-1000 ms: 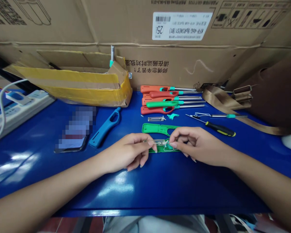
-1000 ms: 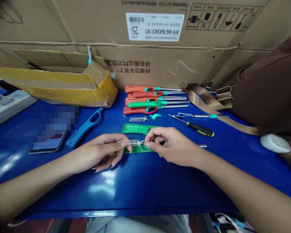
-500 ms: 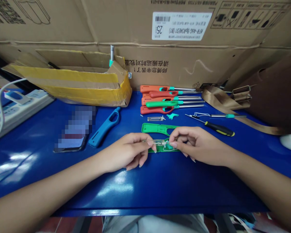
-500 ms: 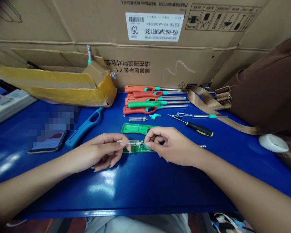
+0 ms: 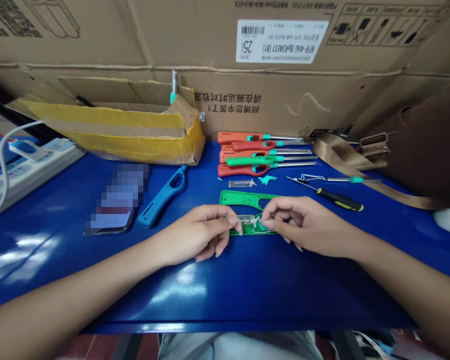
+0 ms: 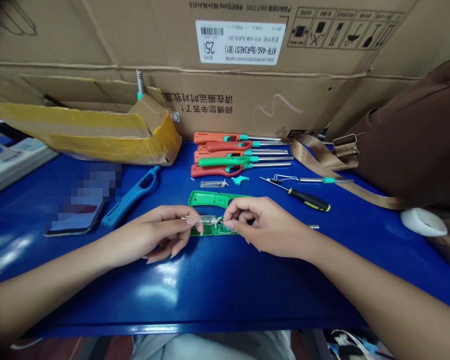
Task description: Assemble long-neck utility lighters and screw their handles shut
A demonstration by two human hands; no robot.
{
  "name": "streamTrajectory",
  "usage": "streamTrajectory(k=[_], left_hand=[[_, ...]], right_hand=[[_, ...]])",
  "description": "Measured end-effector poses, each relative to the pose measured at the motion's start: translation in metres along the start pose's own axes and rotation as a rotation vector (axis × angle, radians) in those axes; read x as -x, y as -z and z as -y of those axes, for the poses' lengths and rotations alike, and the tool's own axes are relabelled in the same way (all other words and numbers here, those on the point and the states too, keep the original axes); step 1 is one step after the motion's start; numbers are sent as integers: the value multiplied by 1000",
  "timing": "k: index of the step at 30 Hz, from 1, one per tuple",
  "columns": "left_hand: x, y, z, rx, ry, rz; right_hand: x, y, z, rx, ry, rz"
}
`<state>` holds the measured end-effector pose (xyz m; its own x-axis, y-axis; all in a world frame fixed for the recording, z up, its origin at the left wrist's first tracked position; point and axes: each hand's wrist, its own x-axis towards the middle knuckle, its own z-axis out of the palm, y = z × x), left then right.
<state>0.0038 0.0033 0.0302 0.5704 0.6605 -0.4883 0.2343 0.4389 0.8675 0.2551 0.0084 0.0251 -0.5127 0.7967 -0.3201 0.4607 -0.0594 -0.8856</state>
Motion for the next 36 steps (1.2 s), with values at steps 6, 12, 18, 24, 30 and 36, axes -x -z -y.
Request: streamTrajectory(k=[6,12,18,24,30,36], left_hand=[[-2,1,1,-16,4,7],[-2,1,2,-43,-15,13],[-3,0,3,-6,-31,26],[-2,-1,4,-36,-30,14],[-2,-2,4,-17,-36,25],[-1,-3,4,-13,-53,-12]], right_hand=[[0,-1,0,-5,-7,-1],[0,-1,3,14,20,-7],[-1,-3,4,-12,-7,-22],[-1,-4,5,-29,-14,-7],[-1,-5,4,-52,-37,-23],[-2,-5,3,-82,-62,-42]])
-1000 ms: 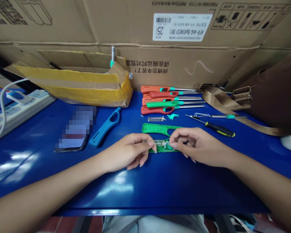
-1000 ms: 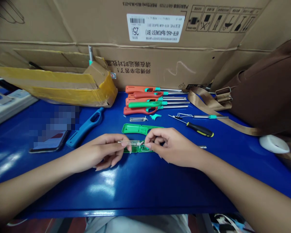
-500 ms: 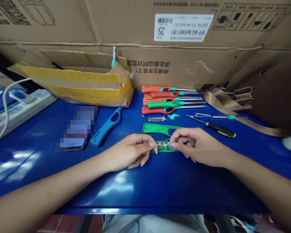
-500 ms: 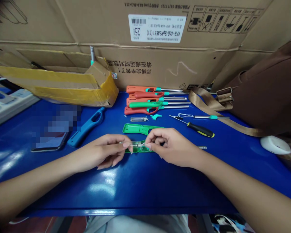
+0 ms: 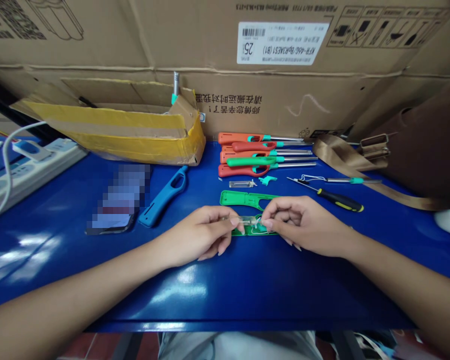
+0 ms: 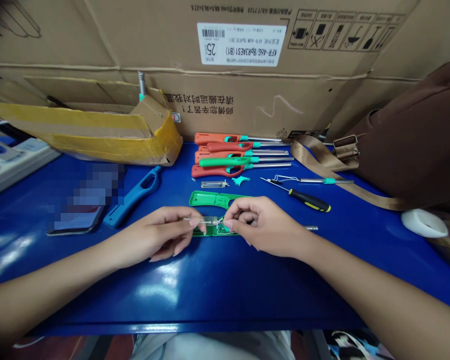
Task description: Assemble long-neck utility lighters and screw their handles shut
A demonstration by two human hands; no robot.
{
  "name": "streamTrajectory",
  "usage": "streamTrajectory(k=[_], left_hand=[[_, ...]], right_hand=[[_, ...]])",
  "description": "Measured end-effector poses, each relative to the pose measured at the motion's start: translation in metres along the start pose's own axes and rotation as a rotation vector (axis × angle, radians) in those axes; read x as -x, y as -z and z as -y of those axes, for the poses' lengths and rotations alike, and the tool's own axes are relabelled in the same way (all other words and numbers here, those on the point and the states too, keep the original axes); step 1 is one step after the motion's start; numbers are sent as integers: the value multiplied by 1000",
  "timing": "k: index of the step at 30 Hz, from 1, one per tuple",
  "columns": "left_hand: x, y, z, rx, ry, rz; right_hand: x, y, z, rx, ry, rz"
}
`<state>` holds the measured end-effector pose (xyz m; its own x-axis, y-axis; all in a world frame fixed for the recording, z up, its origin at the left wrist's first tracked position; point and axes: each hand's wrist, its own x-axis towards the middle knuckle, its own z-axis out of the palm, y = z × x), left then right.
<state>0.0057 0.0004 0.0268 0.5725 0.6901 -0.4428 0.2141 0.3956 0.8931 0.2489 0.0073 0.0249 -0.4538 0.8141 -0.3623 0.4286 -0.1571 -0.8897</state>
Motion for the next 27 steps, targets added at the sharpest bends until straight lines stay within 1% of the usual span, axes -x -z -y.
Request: streamTrajectory(k=[5,13,21,25,27], left_hand=[[0,0,-1,-16,-1,-2],[-1,1,0,21,18,31],[0,1,-2,-15,1,43],[0,0,-1,-21,-7,17],[-1,-1,-1,-31,-17,-12]], right_hand=[[0,-1,0,-16,6,-3],[1,-3,0,-21,-8,-27],[1,-4,2,-12,7,-32],[0,-4,-1,-12,6,-48],[-1,-4,-3,-1,51,-82]])
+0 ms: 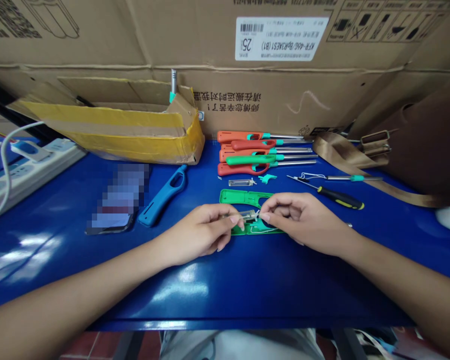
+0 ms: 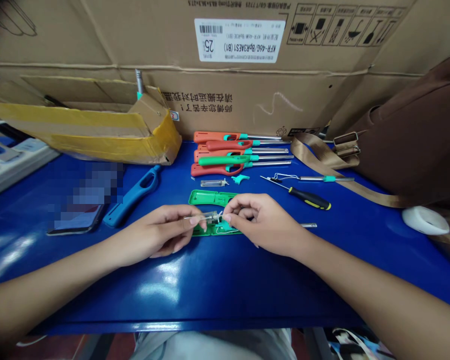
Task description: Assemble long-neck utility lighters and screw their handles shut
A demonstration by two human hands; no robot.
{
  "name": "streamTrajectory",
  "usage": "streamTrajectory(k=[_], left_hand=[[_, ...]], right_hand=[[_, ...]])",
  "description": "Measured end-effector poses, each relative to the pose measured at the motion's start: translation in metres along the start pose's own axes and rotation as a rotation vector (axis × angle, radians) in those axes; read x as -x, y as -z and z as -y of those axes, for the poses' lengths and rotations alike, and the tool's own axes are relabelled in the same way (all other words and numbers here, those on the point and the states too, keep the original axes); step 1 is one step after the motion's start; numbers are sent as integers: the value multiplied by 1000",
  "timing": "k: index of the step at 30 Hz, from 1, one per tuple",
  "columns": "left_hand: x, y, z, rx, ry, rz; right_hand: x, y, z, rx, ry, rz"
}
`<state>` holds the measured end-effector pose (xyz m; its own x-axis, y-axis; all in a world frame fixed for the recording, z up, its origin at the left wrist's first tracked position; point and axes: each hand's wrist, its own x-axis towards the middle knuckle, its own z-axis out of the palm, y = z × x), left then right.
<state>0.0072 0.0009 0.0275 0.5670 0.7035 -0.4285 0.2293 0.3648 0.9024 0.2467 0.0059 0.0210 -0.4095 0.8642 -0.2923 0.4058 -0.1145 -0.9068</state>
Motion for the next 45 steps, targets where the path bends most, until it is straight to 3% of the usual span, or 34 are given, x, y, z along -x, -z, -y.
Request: streamTrajectory(k=[8,22,38,42,45], left_hand=[[1,-2,1,-17,-10,-27],[3,-2,0,-88,-46,-5],[8,-2,-4,-213,-175,-65],[8,-2,-5,-232,-178,-68],[10,2,-10,-361,-206,-88]], right_hand=[[-2,1,0,50,149,-82],[-4,-2,-3,-85,56,-38],[-3,1,-1,-42,149,-66],[0,-2,3,59,186,-86],[4,-4,4,256,301,-139]])
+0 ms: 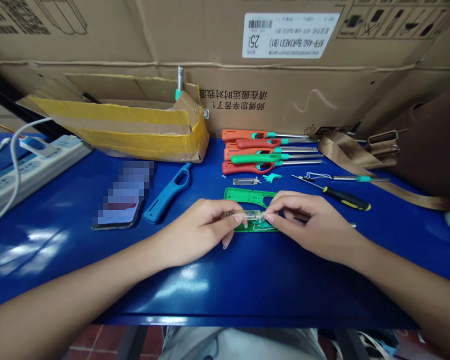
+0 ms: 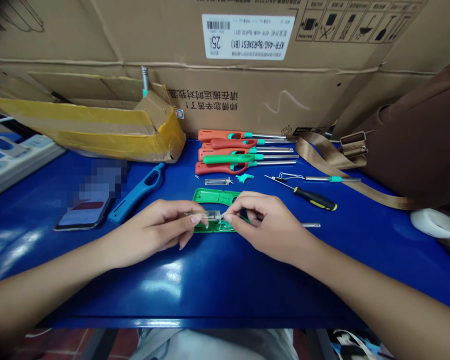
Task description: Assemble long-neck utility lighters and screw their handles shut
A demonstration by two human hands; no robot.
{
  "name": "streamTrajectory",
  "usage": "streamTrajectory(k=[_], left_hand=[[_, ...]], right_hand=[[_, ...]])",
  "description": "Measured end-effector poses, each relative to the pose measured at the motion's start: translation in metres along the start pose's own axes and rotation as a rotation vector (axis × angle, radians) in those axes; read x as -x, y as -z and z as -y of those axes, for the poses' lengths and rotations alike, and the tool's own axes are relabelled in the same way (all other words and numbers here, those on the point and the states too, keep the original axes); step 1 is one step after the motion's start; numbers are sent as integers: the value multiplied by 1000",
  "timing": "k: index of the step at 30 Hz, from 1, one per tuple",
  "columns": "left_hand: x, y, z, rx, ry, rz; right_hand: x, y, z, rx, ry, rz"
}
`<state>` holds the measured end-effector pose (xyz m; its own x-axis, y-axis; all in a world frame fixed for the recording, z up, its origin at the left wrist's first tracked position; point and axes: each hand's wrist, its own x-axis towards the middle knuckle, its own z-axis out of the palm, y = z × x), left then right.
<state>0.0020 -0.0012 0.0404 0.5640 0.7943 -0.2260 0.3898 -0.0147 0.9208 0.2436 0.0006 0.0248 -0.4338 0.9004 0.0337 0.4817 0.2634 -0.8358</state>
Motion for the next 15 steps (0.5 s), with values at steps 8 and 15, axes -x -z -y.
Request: streamTrajectory(k=[8,15], left_hand=[[2,17,2,-356,-1,47],[2,15,6,-399,-5,14]], right_hand=[[6,2,-10,560,296,138],[3,3,-14,571,333,176]])
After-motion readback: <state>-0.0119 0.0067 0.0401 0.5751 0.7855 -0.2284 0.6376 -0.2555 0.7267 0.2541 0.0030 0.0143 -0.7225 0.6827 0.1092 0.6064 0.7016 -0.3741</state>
